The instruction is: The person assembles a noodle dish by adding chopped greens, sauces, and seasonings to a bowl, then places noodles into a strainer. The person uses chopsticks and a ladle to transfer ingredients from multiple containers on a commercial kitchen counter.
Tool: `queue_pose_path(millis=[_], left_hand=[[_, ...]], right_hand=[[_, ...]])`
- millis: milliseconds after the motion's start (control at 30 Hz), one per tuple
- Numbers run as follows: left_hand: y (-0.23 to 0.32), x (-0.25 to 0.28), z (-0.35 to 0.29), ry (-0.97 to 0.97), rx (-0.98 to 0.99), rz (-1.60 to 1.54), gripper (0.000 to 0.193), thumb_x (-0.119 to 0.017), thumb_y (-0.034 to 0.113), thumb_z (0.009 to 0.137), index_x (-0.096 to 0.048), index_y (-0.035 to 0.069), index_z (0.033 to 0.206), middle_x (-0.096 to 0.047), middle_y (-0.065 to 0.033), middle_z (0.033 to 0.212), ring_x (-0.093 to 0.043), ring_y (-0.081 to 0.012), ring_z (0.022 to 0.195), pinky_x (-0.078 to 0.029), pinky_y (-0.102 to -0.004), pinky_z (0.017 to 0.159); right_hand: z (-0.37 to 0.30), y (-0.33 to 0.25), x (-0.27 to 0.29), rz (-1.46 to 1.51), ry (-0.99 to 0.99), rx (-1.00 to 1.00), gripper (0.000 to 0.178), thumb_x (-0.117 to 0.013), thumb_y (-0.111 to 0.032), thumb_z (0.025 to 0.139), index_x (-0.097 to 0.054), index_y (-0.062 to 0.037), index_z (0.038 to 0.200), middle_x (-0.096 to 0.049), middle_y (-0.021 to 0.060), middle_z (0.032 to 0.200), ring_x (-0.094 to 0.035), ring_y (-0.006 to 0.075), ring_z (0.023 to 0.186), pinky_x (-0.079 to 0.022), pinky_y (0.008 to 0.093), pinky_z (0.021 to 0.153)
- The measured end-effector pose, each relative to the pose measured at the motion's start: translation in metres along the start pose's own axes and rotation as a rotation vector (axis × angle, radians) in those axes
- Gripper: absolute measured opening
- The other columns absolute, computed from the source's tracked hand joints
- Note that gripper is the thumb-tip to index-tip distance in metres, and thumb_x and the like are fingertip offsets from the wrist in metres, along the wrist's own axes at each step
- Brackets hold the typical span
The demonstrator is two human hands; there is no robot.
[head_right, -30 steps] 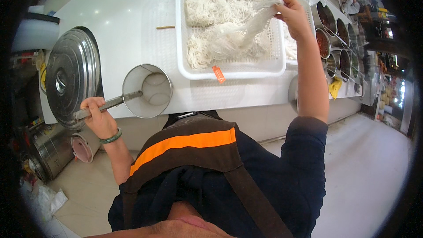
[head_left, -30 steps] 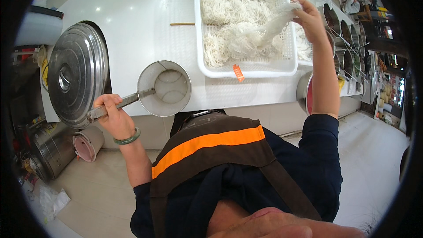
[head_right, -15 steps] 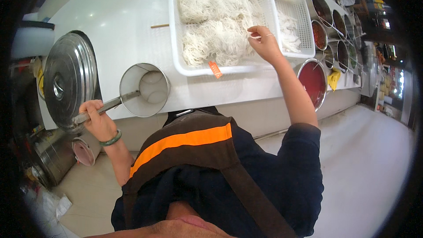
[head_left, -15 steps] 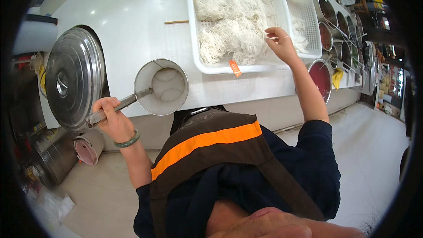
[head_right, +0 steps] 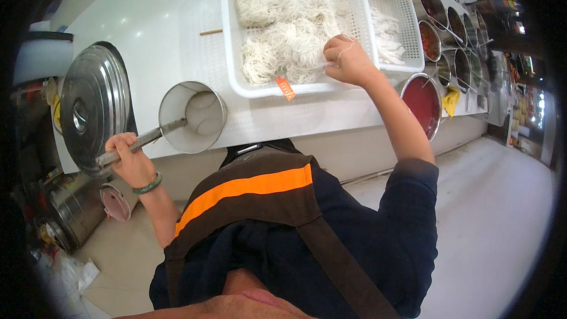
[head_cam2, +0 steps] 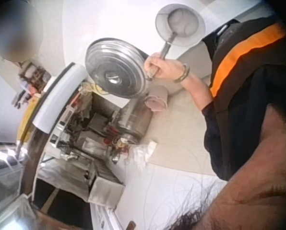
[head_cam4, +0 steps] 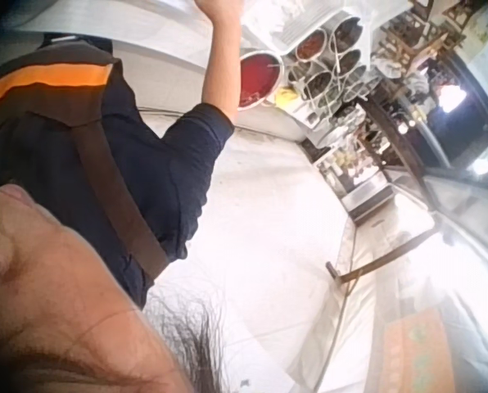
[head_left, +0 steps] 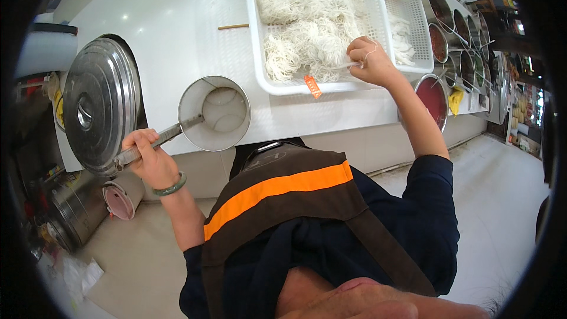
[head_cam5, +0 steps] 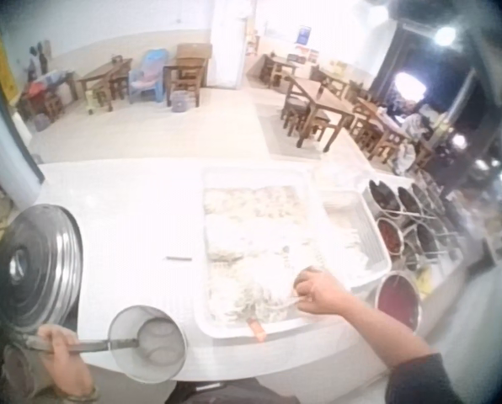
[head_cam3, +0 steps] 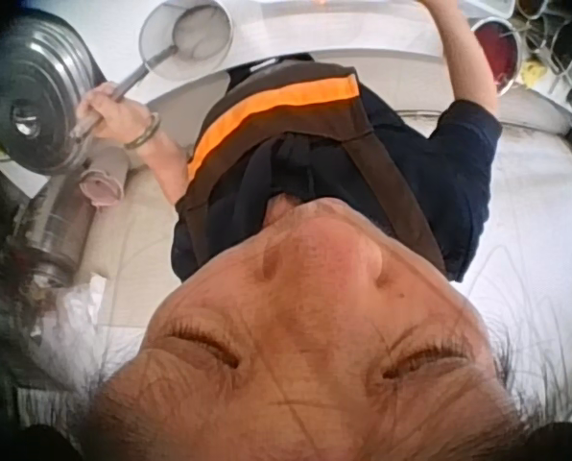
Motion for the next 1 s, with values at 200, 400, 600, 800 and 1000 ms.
queue_pose_path(millis=[200,400,600,800,1000], left_hand=[[0.0,-0.001,0.001,0.014,0.01,-0.022,0.008,-0.049,0.007,0.093,-0.049,0.003,0.087,-0.049,-0.0056,0.072,-0.046,-0.0141,0.07,-0.04,-0.0291,0.068],[0.0,0.001,-0.001,0.018,0.001,-0.042,0.006,-0.05,0.006,0.092,-0.048,0.002,0.087,-0.049,-0.0057,0.073,-0.046,-0.0142,0.069,-0.041,-0.0295,0.068],[-0.001,0.001,0.0,0.02,-0.005,-0.026,0.006,-0.05,0.006,0.092,-0.048,0.003,0.087,-0.049,-0.0056,0.073,-0.046,-0.0141,0.069,-0.042,-0.0296,0.068],[-0.002,0.002,0.003,0.016,0.01,-0.018,0.006,-0.05,0.007,0.092,-0.048,0.003,0.088,-0.05,-0.0056,0.073,-0.047,-0.0139,0.069,-0.042,-0.0294,0.068],[-0.003,0.0,0.006,-0.014,0.003,-0.004,0.006,-0.05,0.007,0.092,-0.048,0.003,0.088,-0.05,-0.0054,0.072,-0.047,-0.0138,0.069,-0.041,-0.0289,0.068]], right_hand=[[0.026,-0.026,0.045,0.578,-0.066,-0.262,0.021,-0.064,-0.017,0.079,-0.055,-0.0028,0.066,-0.057,0.0015,0.068,-0.054,0.0076,0.069,-0.043,0.0246,0.065],[0.04,0.007,0.079,1.033,0.356,-0.128,0.016,-0.051,-0.012,0.088,-0.062,-0.0001,0.085,-0.066,0.0113,0.089,-0.061,0.0173,0.085,-0.045,0.0292,0.08],[0.042,0.076,0.08,0.723,0.428,-0.498,0.03,-0.06,-0.024,0.086,-0.063,0.0017,0.101,-0.066,0.0141,0.098,-0.061,0.0207,0.096,-0.046,0.0345,0.087],[0.012,0.055,0.04,-0.508,-0.037,-0.428,0.055,-0.059,-0.008,0.076,-0.05,-0.0206,0.129,-0.049,0.0117,0.13,-0.05,0.0305,0.116,-0.04,0.0432,0.096],[0.009,0.031,-0.017,-0.57,-0.072,-0.009,0.059,-0.057,0.003,0.073,-0.051,-0.0218,0.126,-0.033,0.005,0.144,-0.03,0.0258,0.134,-0.028,0.0404,0.109]])
Point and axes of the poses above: each hand's wrist, its own z-axis towards the middle knuckle, its own x-axis out of the back of the hand, y = z × x, the point moved 2 cm from there along z, towards the middle knuckle
